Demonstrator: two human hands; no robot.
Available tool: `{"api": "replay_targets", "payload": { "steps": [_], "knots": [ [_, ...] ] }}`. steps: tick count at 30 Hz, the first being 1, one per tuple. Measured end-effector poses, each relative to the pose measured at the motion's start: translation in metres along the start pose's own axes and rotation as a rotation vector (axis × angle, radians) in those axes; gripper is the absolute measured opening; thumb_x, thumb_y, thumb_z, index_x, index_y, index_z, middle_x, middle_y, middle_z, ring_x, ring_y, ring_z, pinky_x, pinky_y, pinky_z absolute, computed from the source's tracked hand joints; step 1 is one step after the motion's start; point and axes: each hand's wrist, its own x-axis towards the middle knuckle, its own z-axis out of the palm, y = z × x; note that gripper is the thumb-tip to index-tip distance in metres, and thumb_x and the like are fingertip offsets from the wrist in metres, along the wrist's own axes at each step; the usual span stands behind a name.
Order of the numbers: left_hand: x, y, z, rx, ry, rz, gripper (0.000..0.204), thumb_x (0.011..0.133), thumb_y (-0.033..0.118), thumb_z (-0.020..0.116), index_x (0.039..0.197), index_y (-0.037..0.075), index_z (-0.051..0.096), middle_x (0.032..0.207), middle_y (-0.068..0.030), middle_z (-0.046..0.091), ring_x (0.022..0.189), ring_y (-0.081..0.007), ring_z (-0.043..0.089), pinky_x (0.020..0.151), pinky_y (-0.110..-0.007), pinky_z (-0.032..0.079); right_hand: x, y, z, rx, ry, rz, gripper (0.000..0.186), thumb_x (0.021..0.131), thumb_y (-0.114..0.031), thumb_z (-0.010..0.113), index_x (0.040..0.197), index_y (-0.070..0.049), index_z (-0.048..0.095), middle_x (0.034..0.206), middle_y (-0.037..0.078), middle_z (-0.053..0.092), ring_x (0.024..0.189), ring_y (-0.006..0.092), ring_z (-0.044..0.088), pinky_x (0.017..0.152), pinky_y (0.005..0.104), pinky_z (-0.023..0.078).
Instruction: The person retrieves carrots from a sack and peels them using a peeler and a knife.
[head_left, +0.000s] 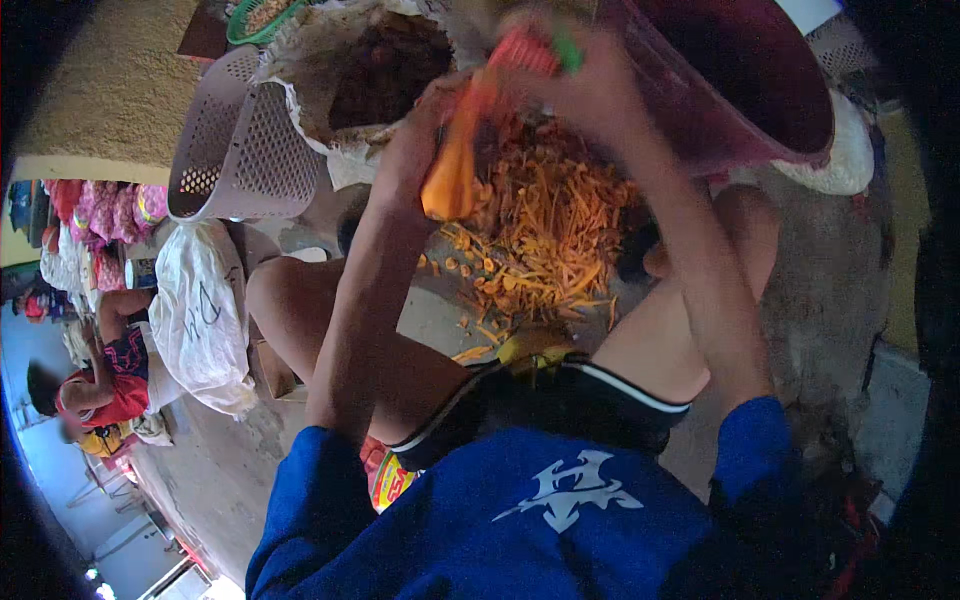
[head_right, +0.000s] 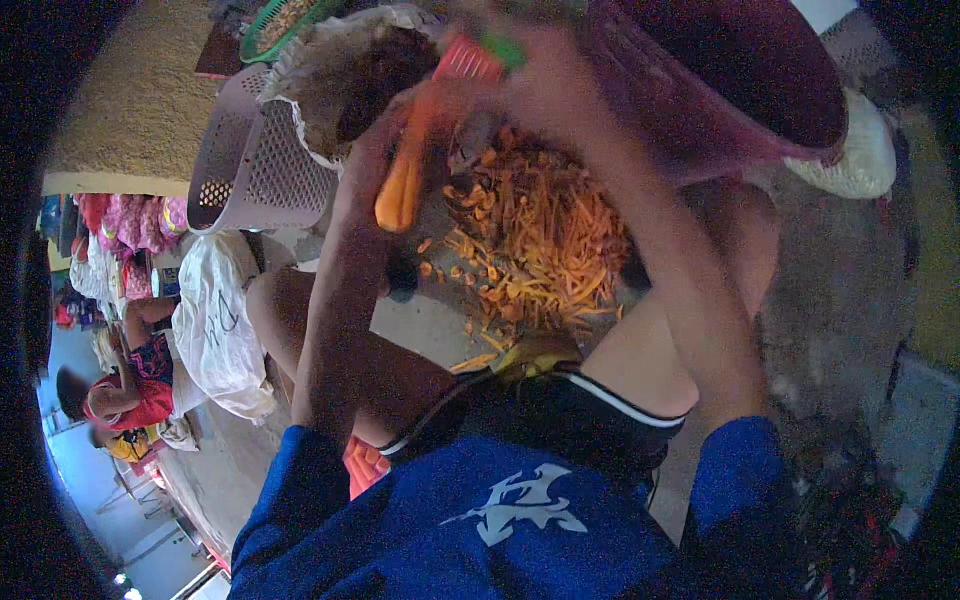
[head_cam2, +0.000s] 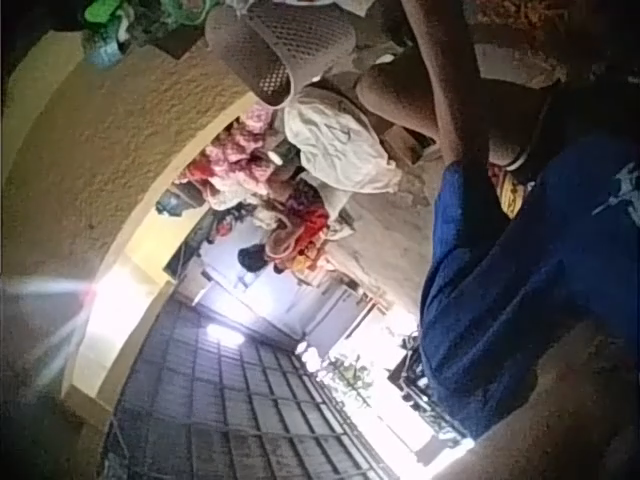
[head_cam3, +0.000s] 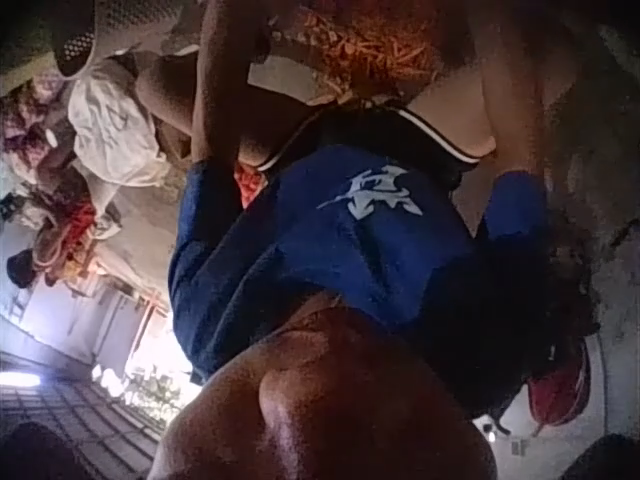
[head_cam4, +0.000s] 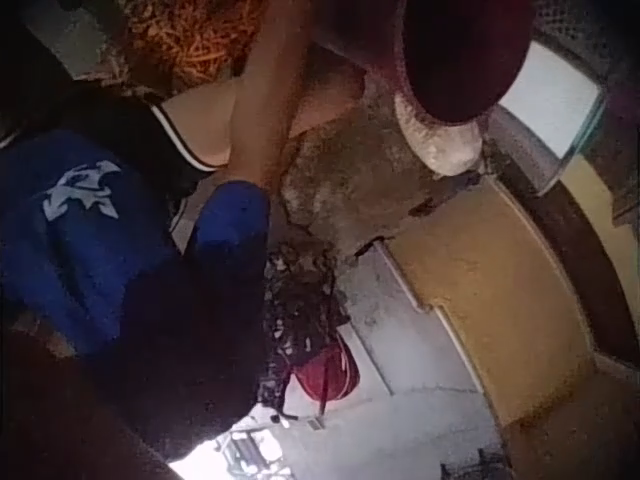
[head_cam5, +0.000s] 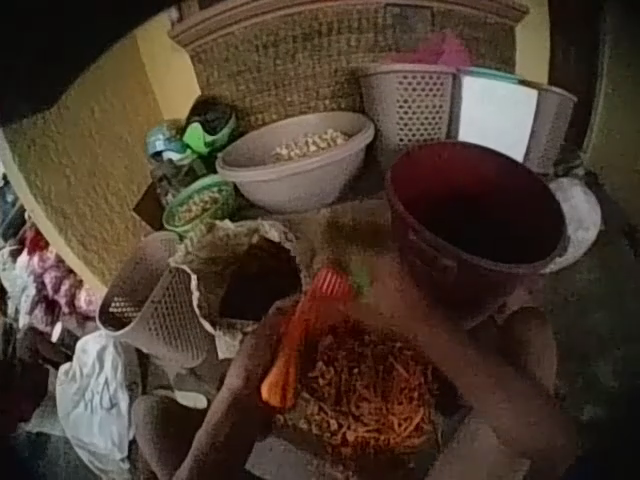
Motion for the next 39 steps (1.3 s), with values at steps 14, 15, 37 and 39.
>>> {"api": "replay_targets", "payload": {
  "steps": [14, 15, 37, 39],
  "knots": [
    [0.001, 0.003, 0.004, 0.047, 0.009, -0.027, 0.029, 0.102, 0.028, 0.050, 0.123, 0.009, 0.057, 0.102, -0.0042, 0.064, 0.084, -0.0156, 0.065, 0.068, -0.030, 0.055, 0.012, 0.035, -0.024, -0.050, 0.284, 0.116, 0.047, 0.076, -0.039, 0.084, 0.110, -0.010, 0.068, 0.099, 0.008, 0.072, 0.094, 0.0217, 0.069, 0.085, 0.0356, 0.054],
    [0.006, 0.000, -0.001, 0.083, -0.028, -0.030, 0.031, 0.102, 0.030, 0.049, 0.125, 0.009, 0.056, 0.104, -0.0052, 0.063, 0.085, -0.0165, 0.065, 0.069, -0.030, 0.055, 0.013, 0.043, -0.029, -0.101, 0.373, 0.104, 0.052, 0.075, -0.045, 0.084, 0.110, -0.010, 0.067, 0.099, 0.010, 0.072, 0.096, 0.0250, 0.070, 0.085, 0.0378, 0.055],
    [0.002, 0.008, 0.006, -0.125, 0.001, -0.043, 0.031, 0.101, 0.027, 0.054, 0.122, 0.005, 0.057, 0.105, -0.0079, 0.065, 0.087, -0.0178, 0.068, 0.074, -0.032, 0.059, 0.013, 0.010, 0.003, 0.017, 0.099, 0.035, 0.058, 0.073, -0.049, 0.084, 0.110, -0.008, 0.068, 0.100, 0.011, 0.072, 0.094, 0.0258, 0.071, 0.085, 0.0382, 0.054],
    [0.002, 0.011, -0.001, -0.087, 0.082, -0.030, 0.032, 0.101, 0.027, 0.054, 0.123, 0.004, 0.056, 0.108, -0.0075, 0.064, 0.088, -0.0172, 0.067, 0.074, -0.031, 0.059, 0.021, -0.017, -0.008, -0.196, 0.145, -0.096, 0.044, 0.083, -0.036, 0.081, 0.101, 0.001, 0.064, 0.093, 0.012, 0.069, 0.088, 0.0182, 0.064, 0.077, 0.0366, 0.051]
  ]
}}
